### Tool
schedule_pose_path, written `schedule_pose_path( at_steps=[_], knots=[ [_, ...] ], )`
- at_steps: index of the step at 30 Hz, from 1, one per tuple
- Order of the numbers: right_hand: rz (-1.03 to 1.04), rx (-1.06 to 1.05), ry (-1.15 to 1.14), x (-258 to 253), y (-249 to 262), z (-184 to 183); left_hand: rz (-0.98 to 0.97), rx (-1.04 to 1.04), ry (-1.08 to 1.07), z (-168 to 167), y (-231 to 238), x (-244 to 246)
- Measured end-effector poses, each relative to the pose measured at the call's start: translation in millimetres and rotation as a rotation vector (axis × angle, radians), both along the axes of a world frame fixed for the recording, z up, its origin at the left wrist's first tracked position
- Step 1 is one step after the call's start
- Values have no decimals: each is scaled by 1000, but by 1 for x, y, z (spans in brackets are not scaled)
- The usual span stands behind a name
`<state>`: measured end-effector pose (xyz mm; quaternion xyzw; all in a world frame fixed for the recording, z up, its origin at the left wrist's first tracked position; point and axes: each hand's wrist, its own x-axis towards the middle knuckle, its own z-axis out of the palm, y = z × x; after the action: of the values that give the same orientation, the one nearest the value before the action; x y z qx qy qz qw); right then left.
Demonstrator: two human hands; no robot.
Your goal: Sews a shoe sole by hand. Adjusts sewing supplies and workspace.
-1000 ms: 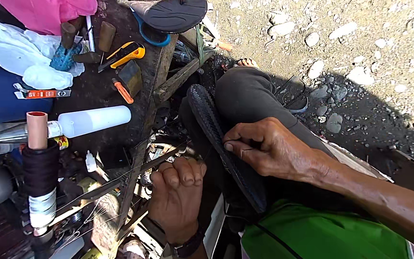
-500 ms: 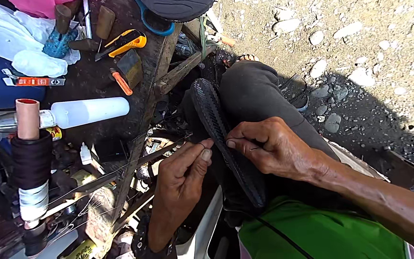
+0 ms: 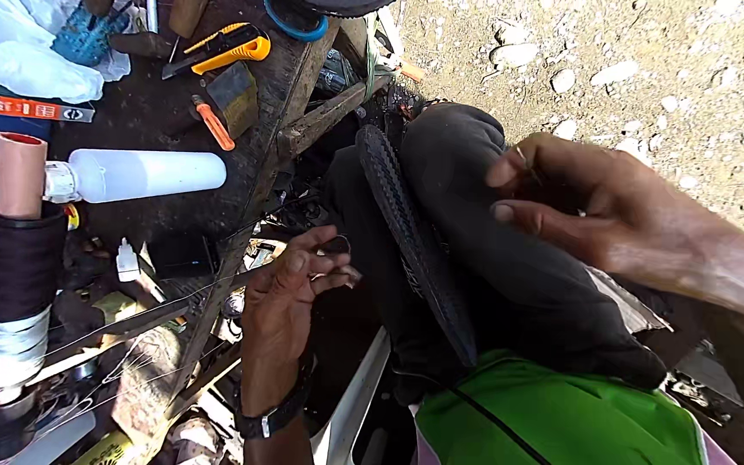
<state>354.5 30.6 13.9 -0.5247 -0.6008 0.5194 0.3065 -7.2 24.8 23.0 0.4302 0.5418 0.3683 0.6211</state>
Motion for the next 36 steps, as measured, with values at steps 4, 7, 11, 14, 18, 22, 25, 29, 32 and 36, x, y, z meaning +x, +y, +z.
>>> schedule_pose_path(
  at_steps=[4, 7, 11, 14, 18, 22, 25, 29, 32, 36],
  knots=[
    [-126, 60, 44, 53, -17, -13, 34, 295, 523, 3, -39, 42],
    [-55, 77, 145, 22, -35, -12, -26, 326, 543, -4, -62, 96],
    [99, 144, 185, -34, -41, -21, 64, 309, 424, -10, -50, 98],
    [117, 166, 76, -65, -35, -23, 88, 249, 243, -2, -39, 79],
    [96, 183, 92, -83, -27, -27, 81, 228, 112, -2, -32, 67],
    [96, 164, 137, -87, -24, -29, 69, 227, 72, -3, -31, 67],
    [89, 167, 148, -86, -23, -30, 66, 236, 69, -3, -31, 68],
    [103, 187, 130, -84, -19, -28, 55, 273, 79, -5, -30, 69],
    [119, 200, 106, -80, -17, -26, 62, 280, 87, -6, -31, 72],
    [140, 236, 2, -74, -11, -16, 63, 318, 143, -8, -31, 77]
  ],
)
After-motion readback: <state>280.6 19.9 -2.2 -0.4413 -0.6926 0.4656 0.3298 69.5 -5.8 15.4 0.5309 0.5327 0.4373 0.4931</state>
